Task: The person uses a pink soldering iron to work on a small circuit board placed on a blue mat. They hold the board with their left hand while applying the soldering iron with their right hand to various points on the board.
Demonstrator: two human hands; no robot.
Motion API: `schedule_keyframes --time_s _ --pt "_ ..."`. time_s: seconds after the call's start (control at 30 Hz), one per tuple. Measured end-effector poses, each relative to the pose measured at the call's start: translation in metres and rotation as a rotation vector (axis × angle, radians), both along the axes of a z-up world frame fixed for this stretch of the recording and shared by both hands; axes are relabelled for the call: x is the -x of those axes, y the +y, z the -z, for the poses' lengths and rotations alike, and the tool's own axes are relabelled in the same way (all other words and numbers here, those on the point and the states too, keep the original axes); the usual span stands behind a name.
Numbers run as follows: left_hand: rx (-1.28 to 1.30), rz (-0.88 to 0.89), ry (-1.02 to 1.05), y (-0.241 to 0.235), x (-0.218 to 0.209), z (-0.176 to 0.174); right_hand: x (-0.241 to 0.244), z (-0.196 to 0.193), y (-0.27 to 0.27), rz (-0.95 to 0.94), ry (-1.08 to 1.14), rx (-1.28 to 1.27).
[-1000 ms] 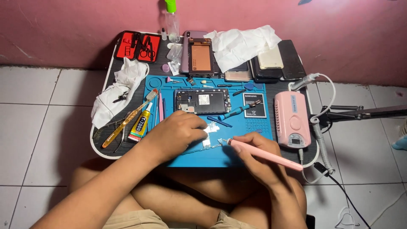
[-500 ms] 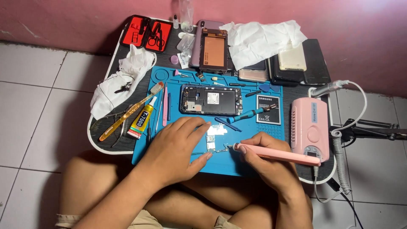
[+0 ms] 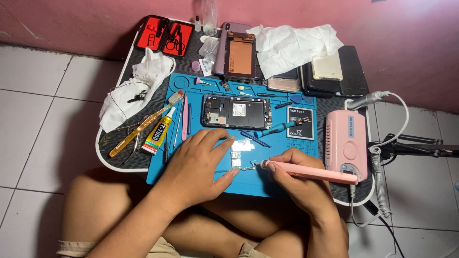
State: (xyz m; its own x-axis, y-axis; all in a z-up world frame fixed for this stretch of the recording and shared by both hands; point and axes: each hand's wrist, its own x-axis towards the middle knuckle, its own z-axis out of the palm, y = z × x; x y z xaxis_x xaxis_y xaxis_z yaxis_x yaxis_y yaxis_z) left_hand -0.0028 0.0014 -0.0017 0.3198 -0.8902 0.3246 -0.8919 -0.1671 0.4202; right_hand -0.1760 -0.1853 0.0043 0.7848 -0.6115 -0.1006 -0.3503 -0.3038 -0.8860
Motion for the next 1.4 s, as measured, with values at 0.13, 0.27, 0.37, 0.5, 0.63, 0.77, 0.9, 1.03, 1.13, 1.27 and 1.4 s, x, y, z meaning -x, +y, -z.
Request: schedule_keyframes --time_s 0.13,0.27,0.37,0.5,0.63,0.77,0.9,1.03,1.13,1.27,1.4 --pt "0.018 -0.010 -0.020 -0.0018 0.0008 -0.0002 -0.0008 0.0004 -0.0004 0.032 -0.001 -0.018" --pt "0.037 -0.013 -0.024 -0.0024 0.0011 0.0001 -0.0030 -0.0029 0.0013 0.038 -0.015 -0.031" --pt "0.054 -0.012 -0.021 -0.0032 0.0013 -0.0012 -0.0014 -0.0016 0.0003 0.017 -0.032 -0.069" --pt "0.062 -0.011 -0.021 -0.0029 0.0017 -0.0006 -0.0018 -0.0003 -0.0005 0.017 0.016 -0.036" --pt "0.074 -0.014 -0.027 -0.0033 0.0018 -0.0001 -0.0020 -0.0012 -0.0003 0.011 -0.002 -0.043" --pt "0.077 -0.020 -0.034 -0.0032 0.0026 -0.0009 -0.0028 -0.0018 0.0001 0.020 0.033 -0.020" --pt "0.069 -0.010 -0.022 -0.0031 0.0015 0.0016 -0.0031 -0.0020 0.0006 0.006 -0.034 -0.044" --pt "0.062 -0.013 -0.024 -0.0033 0.0015 0.0010 -0.0039 -0.0047 0.0010 0.022 0.014 -0.067" --pt "0.059 -0.014 -0.016 -0.0025 0.0027 0.0002 -0.0009 -0.0012 -0.0008 0.014 0.015 -0.065" --pt "0.069 -0.013 -0.020 -0.0037 0.0005 0.0014 -0.0030 0.0004 -0.0016 0.039 0.034 -0.048" --pt "0.064 -0.008 -0.019 -0.0032 0.0007 0.0011 -0.0030 -0.0024 -0.0020 0.004 0.001 -0.075"
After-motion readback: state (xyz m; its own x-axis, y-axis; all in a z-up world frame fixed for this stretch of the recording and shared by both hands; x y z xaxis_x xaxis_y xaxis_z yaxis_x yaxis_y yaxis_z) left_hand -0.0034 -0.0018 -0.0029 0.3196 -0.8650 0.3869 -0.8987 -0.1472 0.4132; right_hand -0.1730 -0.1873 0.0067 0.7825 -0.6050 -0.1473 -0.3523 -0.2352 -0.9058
